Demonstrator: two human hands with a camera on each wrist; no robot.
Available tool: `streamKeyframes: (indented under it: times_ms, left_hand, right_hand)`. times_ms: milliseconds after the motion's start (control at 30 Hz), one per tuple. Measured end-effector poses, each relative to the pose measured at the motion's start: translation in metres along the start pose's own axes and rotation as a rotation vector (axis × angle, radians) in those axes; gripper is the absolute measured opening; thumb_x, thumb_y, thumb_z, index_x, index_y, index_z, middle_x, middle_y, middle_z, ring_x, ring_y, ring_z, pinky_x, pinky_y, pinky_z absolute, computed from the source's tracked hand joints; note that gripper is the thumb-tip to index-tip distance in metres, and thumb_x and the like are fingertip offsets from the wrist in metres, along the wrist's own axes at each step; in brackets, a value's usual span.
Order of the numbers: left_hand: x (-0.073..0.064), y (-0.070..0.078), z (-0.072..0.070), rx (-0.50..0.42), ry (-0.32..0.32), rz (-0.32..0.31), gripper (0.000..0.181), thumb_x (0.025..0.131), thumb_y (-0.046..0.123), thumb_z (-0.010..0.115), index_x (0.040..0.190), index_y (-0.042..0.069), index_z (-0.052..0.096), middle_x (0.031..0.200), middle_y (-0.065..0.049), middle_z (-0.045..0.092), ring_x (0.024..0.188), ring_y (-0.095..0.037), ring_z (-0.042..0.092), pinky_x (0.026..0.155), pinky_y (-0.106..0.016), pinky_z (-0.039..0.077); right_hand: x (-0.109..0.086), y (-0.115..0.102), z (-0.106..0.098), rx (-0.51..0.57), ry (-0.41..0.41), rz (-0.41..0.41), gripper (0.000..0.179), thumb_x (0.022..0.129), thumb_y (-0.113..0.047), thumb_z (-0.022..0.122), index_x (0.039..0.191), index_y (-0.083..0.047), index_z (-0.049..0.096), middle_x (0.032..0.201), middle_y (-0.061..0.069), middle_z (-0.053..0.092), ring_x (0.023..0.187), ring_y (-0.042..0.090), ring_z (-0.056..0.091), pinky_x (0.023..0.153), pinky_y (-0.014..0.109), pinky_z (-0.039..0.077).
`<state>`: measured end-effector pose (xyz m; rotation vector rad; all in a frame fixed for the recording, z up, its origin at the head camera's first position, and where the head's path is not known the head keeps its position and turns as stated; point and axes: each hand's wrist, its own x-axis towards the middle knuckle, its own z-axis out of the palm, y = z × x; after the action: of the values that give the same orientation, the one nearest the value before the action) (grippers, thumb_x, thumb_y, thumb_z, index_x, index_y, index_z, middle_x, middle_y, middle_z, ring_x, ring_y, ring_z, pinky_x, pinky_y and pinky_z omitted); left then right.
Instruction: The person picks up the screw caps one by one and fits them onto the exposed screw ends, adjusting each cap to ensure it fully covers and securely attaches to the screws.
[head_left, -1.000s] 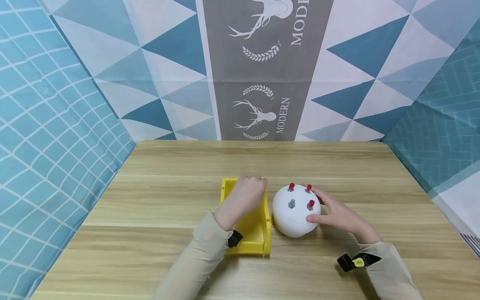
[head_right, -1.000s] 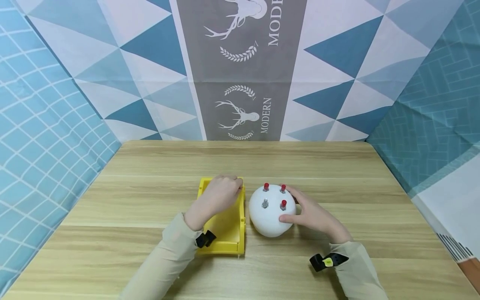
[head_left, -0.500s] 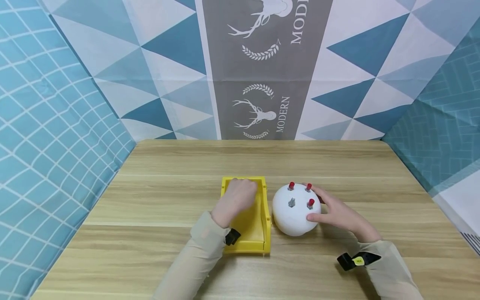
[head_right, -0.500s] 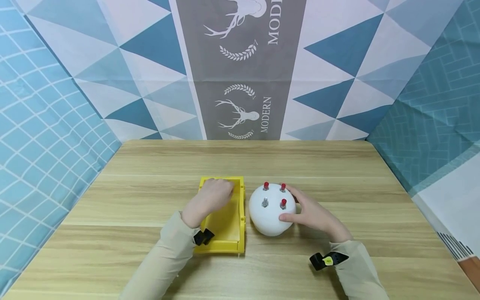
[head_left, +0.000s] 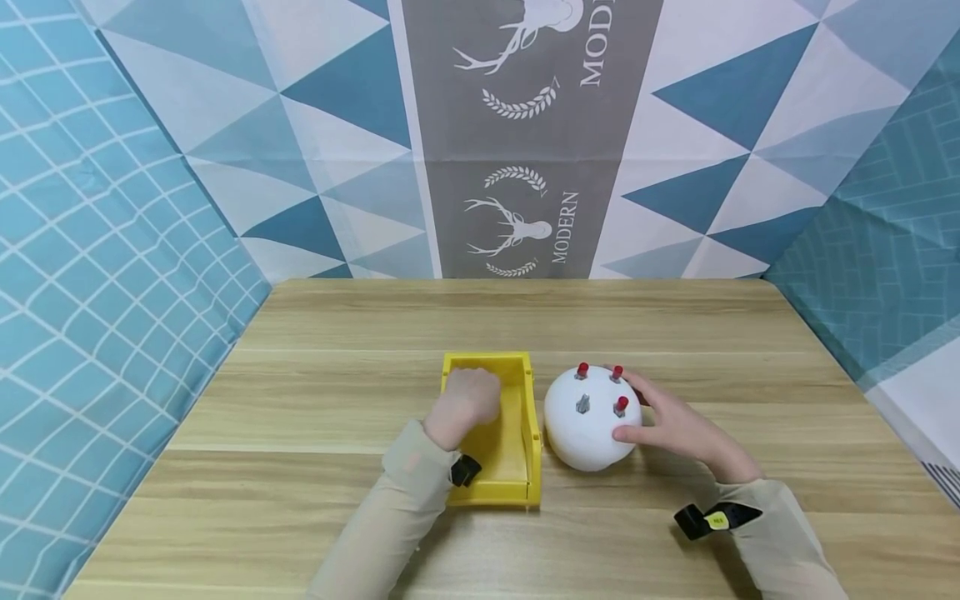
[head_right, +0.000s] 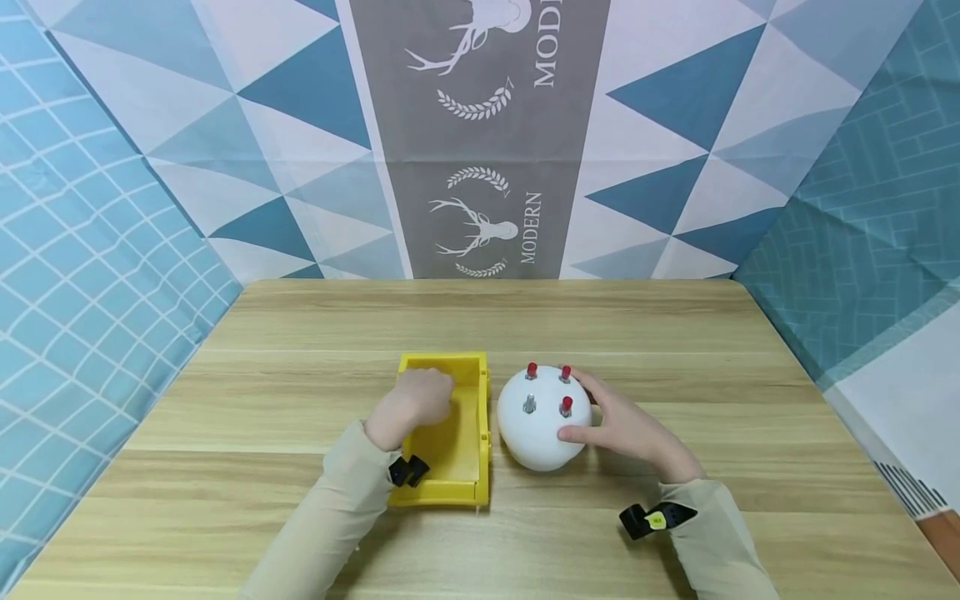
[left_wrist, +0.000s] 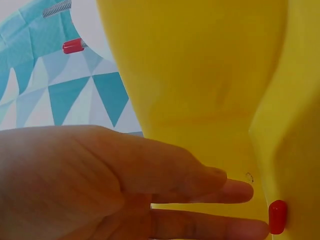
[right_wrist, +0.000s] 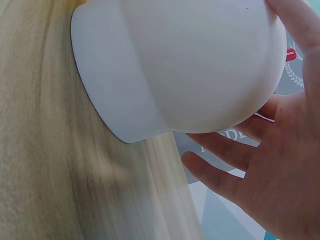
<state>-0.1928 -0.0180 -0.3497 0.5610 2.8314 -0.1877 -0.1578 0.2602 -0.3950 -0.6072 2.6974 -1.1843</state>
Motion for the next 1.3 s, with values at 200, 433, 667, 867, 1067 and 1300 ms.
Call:
streamKeyframes:
  times_ms: [200,433,667,867,1067,1300]
  left_hand:
    - [0.0009,0.0008,0.0002,0.031,-0.049,-0.008,0.018,0.085,0.011,0.048,0.071,0.01,0.06,0.068,-0.002,0.054,0.061,-0.014,0.047,0.067,-0.034,0.047]
    - [0.0038,0.001,0.0023,0.025,-0.08,-0.022,0.02,0.085,0.013,0.048,0.068,0.011,0.058,0.071,-0.002,0.055,0.062,-0.014,0.046,0.069,-0.035,0.046]
    - [0.0053,0.0025,0.0033,0.041,-0.117,-0.044,0.018,0.085,0.014,0.049,0.071,0.011,0.06,0.077,-0.002,0.058,0.064,-0.014,0.047,0.072,-0.034,0.046]
    - [0.0045,0.0027,0.0036,0.027,-0.089,-0.045,0.018,0.084,0.014,0.05,0.069,0.011,0.059,0.076,-0.002,0.057,0.066,-0.015,0.048,0.076,-0.037,0.045]
    - [0.0033,0.0012,0.0028,-0.021,-0.059,-0.017,0.022,0.085,0.009,0.049,0.064,0.01,0.056,0.072,-0.003,0.054,0.062,-0.016,0.045,0.07,-0.035,0.045]
    - [0.0002,-0.0006,0.0015,-0.045,0.032,0.042,0.024,0.083,0.0,0.049,0.062,0.01,0.053,0.061,-0.001,0.047,0.054,-0.013,0.04,0.055,-0.026,0.039]
  right_hand:
    - [0.0002,-0.0003,-0.0007,-0.004,0.002,0.003,0.08,0.075,-0.036,0.07,0.141,-0.015,0.029,0.137,0.012,0.039,0.118,0.037,0.043,0.089,0.062,0.036]
    - [0.0004,0.0005,-0.0002,-0.004,0.001,0.009,0.081,0.075,-0.036,0.07,0.141,-0.013,0.028,0.137,0.013,0.039,0.117,0.037,0.043,0.089,0.062,0.037]
    - [0.0005,0.0022,0.0002,-0.004,-0.002,0.011,0.082,0.075,-0.036,0.07,0.141,-0.013,0.028,0.137,0.013,0.038,0.118,0.038,0.043,0.089,0.061,0.037]
    - [0.0006,0.0024,-0.0002,0.003,-0.002,0.006,0.081,0.076,-0.035,0.07,0.141,-0.012,0.028,0.138,0.013,0.038,0.118,0.039,0.042,0.089,0.06,0.038]
    - [0.0005,0.0014,-0.0003,0.002,-0.003,0.008,0.08,0.076,-0.035,0.07,0.141,-0.015,0.028,0.138,0.012,0.038,0.119,0.038,0.042,0.089,0.06,0.038]
    - [0.0002,0.001,0.0001,0.003,-0.005,0.016,0.08,0.075,-0.036,0.07,0.141,-0.019,0.028,0.138,0.012,0.037,0.119,0.038,0.042,0.089,0.058,0.04]
